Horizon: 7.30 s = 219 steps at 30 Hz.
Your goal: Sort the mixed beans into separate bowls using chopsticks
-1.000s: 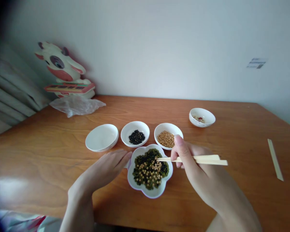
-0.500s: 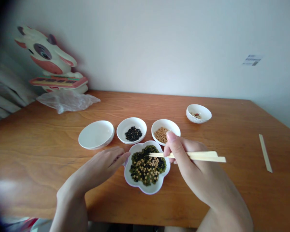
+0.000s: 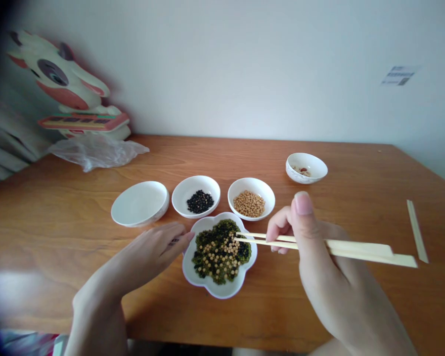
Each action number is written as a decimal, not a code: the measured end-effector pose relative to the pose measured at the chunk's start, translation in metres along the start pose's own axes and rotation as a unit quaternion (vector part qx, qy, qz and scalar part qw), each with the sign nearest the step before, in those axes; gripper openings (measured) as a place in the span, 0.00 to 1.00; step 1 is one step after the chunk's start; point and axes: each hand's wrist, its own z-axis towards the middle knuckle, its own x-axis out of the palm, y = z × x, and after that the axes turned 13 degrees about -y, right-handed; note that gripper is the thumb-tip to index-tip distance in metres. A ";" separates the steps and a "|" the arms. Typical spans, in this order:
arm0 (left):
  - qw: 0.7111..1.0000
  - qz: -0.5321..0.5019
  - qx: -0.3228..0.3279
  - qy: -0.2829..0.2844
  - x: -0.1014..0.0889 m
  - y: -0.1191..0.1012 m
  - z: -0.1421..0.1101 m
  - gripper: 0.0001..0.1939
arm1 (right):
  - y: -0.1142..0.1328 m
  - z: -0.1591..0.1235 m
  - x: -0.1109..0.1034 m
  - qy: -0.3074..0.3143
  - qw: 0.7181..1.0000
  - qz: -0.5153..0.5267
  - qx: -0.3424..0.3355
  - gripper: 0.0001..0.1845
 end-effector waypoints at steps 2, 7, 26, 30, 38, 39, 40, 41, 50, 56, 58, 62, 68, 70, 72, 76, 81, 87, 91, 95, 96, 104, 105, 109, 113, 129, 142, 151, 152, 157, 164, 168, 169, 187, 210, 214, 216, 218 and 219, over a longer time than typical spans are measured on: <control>0.998 -0.048 -0.044 -0.005 0.000 -0.001 0.002 0.24 | -0.002 0.000 0.002 0.002 1.000 0.008 -0.001 0.39; 0.986 -0.138 -0.095 -0.023 0.007 0.001 0.004 0.22 | 0.000 0.003 0.017 0.029 0.999 0.045 0.004 0.41; 0.967 -0.211 -0.139 -0.013 0.008 0.016 -0.016 0.25 | 0.027 0.008 0.051 0.037 0.990 0.130 -0.035 0.38; 0.966 -0.208 -0.155 -0.011 0.003 0.022 -0.022 0.26 | 0.020 0.013 0.053 0.069 0.986 0.149 -0.020 0.43; 0.969 -0.187 -0.158 -0.037 0.005 0.030 -0.028 0.27 | 0.016 0.017 0.060 0.105 0.984 0.144 0.002 0.45; 0.975 -0.173 -0.137 -0.039 0.008 0.030 -0.029 0.27 | 0.017 0.016 0.060 0.105 0.984 0.142 0.002 0.45; 0.980 -0.159 -0.105 -0.052 0.013 0.031 -0.031 0.27 | 0.019 0.015 0.061 0.105 0.985 0.140 0.003 0.45; 0.982 -0.154 -0.094 -0.058 0.017 0.032 -0.033 0.26 | 0.021 0.014 0.062 0.104 0.985 0.135 0.004 0.44; 0.982 -0.158 -0.093 -0.035 0.021 0.035 -0.032 0.25 | 0.031 0.011 0.070 0.102 0.987 0.120 -0.016 0.41; 0.961 -0.204 -0.187 0.014 0.010 0.029 -0.020 0.27 | 0.032 0.014 0.073 0.110 0.987 0.111 -0.027 0.40; 0.958 -0.214 -0.191 0.016 0.010 0.029 -0.020 0.26 | 0.034 0.014 0.074 0.109 0.987 0.118 -0.027 0.40; 0.950 -0.240 -0.199 0.021 0.009 0.029 -0.020 0.23 | 0.035 0.013 0.075 0.117 0.984 0.131 -0.014 0.42; 0.946 -0.246 -0.212 0.026 0.009 0.029 -0.020 0.22 | 0.032 0.015 0.075 0.121 0.984 0.133 -0.014 0.42; 0.945 -0.247 -0.213 0.026 0.010 0.029 -0.020 0.22 | 0.033 0.015 0.075 0.115 0.985 0.128 -0.019 0.42; 0.945 -0.247 -0.214 0.022 0.010 0.030 -0.020 0.22 | 0.034 0.016 0.076 0.110 0.986 0.125 -0.019 0.42; 0.946 -0.244 -0.214 0.021 0.011 0.030 -0.020 0.22 | 0.036 0.014 0.076 0.108 0.986 0.127 -0.019 0.42; 0.949 -0.235 -0.210 0.019 0.010 0.029 -0.021 0.21 | 0.036 0.013 0.075 0.112 0.986 0.120 -0.032 0.40; 0.949 -0.230 -0.213 0.025 0.010 0.029 -0.021 0.21 | 0.033 0.015 0.076 0.123 0.986 0.100 -0.050 0.34; 0.947 -0.239 -0.214 0.031 0.010 0.029 -0.020 0.21 | 0.032 0.015 0.078 0.117 0.987 0.091 -0.059 0.35; 0.947 -0.238 -0.213 0.028 0.010 0.029 -0.020 0.21 | 0.034 0.014 0.077 0.120 0.987 0.094 -0.055 0.36; 0.947 -0.240 -0.213 0.027 0.010 0.029 -0.021 0.21 | 0.034 0.014 0.076 0.123 0.986 0.099 -0.054 0.37; 0.946 -0.242 -0.214 0.033 0.009 0.028 -0.020 0.21 | 0.031 0.016 0.076 0.125 0.985 0.100 -0.057 0.37; 0.946 -0.241 -0.214 0.033 0.009 0.028 -0.020 0.21 | 0.031 0.016 0.076 0.126 0.985 0.100 -0.058 0.37; 0.946 -0.237 -0.219 0.036 0.009 0.028 -0.020 0.22 | 0.032 0.017 0.078 0.133 0.983 0.112 -0.059 0.38; 0.945 -0.237 -0.222 0.039 0.007 0.027 -0.020 0.22 | 0.033 0.017 0.080 0.129 0.983 0.114 -0.064 0.39; 0.943 -0.235 -0.232 0.038 0.006 0.026 -0.018 0.26 | 0.031 0.021 0.087 0.100 0.981 0.144 -0.084 0.39; 0.945 -0.232 -0.228 0.039 0.008 0.027 -0.019 0.23 | 0.026 0.021 0.087 0.108 0.975 0.165 -0.098 0.41; 0.945 -0.234 -0.225 0.040 0.008 0.028 -0.018 0.22 | 0.028 0.021 0.088 0.120 0.972 0.172 -0.105 0.38; 0.945 -0.235 -0.225 0.041 0.008 0.027 -0.018 0.22 | 0.028 0.021 0.088 0.117 0.972 0.174 -0.106 0.38; 0.945 -0.233 -0.227 0.037 0.007 0.027 -0.019 0.22 | 0.029 0.022 0.089 0.108 0.973 0.170 -0.114 0.37; 0.945 -0.234 -0.225 0.045 0.007 0.027 -0.018 0.22 | 0.030 0.022 0.090 0.090 0.975 0.170 -0.113 0.38; 0.946 -0.231 -0.224 0.045 0.007 0.027 -0.017 0.22 | 0.030 0.022 0.089 0.090 0.976 0.172 -0.104 0.38; 0.946 -0.231 -0.224 0.044 0.007 0.027 -0.017 0.22 | 0.030 0.022 0.088 0.091 0.976 0.171 -0.103 0.38; 0.944 -0.232 -0.229 0.045 0.005 0.026 -0.017 0.21 | 0.030 0.020 0.088 0.133 0.967 0.183 -0.114 0.35; 0.944 -0.233 -0.227 0.051 0.007 0.027 -0.018 0.22 | 0.029 0.019 0.083 0.117 0.972 0.176 -0.101 0.34; 0.943 -0.237 -0.228 0.049 0.007 0.027 -0.018 0.22 | 0.030 0.019 0.083 0.118 0.973 0.172 -0.100 0.33; 0.944 -0.236 -0.228 0.046 0.007 0.027 -0.018 0.23 | 0.031 0.019 0.083 0.115 0.974 0.168 -0.102 0.33; 0.944 -0.237 -0.227 0.044 0.007 0.027 -0.018 0.23 | 0.032 0.020 0.084 0.109 0.975 0.166 -0.104 0.34; 0.944 -0.238 -0.227 0.043 0.007 0.027 -0.018 0.23 | 0.032 0.020 0.084 0.106 0.975 0.163 -0.106 0.34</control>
